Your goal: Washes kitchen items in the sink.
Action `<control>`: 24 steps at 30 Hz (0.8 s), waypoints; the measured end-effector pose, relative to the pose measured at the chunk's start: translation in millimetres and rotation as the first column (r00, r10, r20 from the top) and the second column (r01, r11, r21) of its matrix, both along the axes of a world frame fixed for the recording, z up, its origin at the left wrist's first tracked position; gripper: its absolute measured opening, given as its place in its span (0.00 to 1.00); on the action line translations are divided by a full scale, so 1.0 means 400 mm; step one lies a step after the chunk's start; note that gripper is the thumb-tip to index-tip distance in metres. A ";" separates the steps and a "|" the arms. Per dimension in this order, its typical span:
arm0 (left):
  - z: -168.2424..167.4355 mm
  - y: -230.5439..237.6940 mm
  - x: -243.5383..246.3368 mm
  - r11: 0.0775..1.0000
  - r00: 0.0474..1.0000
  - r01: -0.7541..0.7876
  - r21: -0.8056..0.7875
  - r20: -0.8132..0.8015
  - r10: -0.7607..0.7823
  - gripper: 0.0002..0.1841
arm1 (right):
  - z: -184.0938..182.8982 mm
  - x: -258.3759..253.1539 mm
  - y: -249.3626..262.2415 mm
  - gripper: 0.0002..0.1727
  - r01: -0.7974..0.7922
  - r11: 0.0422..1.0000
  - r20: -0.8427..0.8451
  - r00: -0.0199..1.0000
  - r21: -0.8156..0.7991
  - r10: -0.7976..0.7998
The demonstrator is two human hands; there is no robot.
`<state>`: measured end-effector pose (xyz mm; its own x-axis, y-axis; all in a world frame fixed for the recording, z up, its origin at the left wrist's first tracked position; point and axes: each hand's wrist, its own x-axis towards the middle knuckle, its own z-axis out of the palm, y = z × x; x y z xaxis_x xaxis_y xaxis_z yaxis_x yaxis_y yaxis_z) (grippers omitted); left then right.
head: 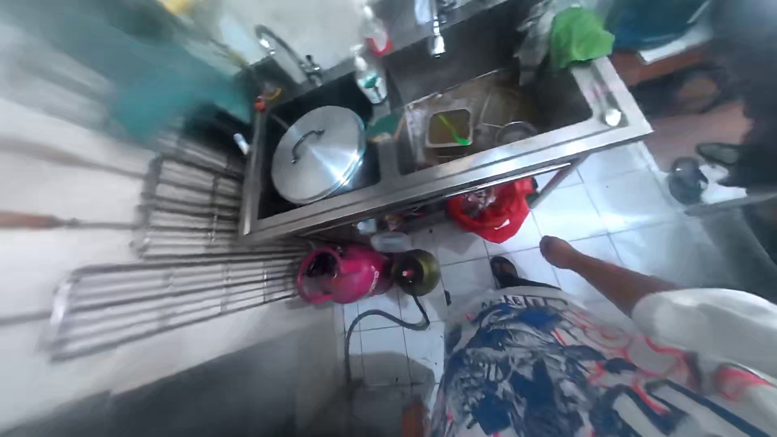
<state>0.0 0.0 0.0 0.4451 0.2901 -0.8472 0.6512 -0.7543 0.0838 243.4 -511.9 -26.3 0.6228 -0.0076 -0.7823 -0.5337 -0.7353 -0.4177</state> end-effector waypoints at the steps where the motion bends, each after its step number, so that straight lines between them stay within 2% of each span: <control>1: 0.033 -0.056 0.101 0.968 0.954 -0.245 -0.060 0.162 0.252 0.20 | 0.008 0.012 -0.053 0.17 0.059 0.998 0.000 0.998 0.021 -0.059; 2: 0.035 -0.089 0.198 0.909 0.871 -0.387 -0.158 0.261 0.416 0.20 | 0.018 0.024 -0.104 0.17 0.136 0.989 -0.002 0.991 0.051 -0.136; 3: 0.041 -0.113 0.294 0.866 0.813 -0.430 -0.254 0.307 0.494 0.20 | 0.029 0.038 -0.151 0.17 0.204 0.974 -0.010 0.979 0.094 -0.204; 4: 0.064 -0.136 0.383 0.852 0.788 -0.401 -0.338 0.347 0.509 0.19 | 0.047 0.049 -0.189 0.17 0.239 0.961 -0.025 0.971 0.137 -0.237; 8: 0.233 -0.253 0.676 0.867 0.773 -0.128 -0.481 0.499 0.391 0.16 | 0.140 0.104 -0.274 0.16 0.143 0.966 -0.010 0.989 0.215 -0.144; 13: 0.403 -0.441 1.018 0.778 0.802 0.238 -0.582 0.570 0.182 0.14 | 0.211 0.163 -0.270 0.14 0.240 0.924 0.090 0.956 0.299 -0.278; 15: 0.439 -0.528 1.169 0.736 0.810 0.354 -0.578 0.583 0.067 0.14 | 0.228 0.170 -0.242 0.17 0.265 0.899 0.109 0.941 0.348 -0.320; 17: 0.434 -0.629 1.322 0.725 0.825 0.413 -0.551 0.563 -0.042 0.13 | 0.254 0.187 -0.214 0.20 0.324 0.868 0.119 0.912 0.377 -0.392; 20: 0.334 -0.778 1.525 0.754 0.881 0.413 -0.510 0.434 -0.189 0.19 | 0.282 0.208 -0.194 0.20 0.408 0.833 0.104 0.874 0.373 -0.475; 22: 0.232 -0.854 1.614 0.826 0.945 0.286 -0.485 0.287 -0.159 0.22 | 0.284 0.201 -0.199 0.19 0.443 0.829 0.100 0.860 0.342 -0.501; 24: 0.149 -0.899 1.656 0.897 0.993 0.059 -0.439 0.118 -0.008 0.22 | 0.284 0.180 -0.209 0.20 0.499 0.817 0.106 0.832 0.289 -0.545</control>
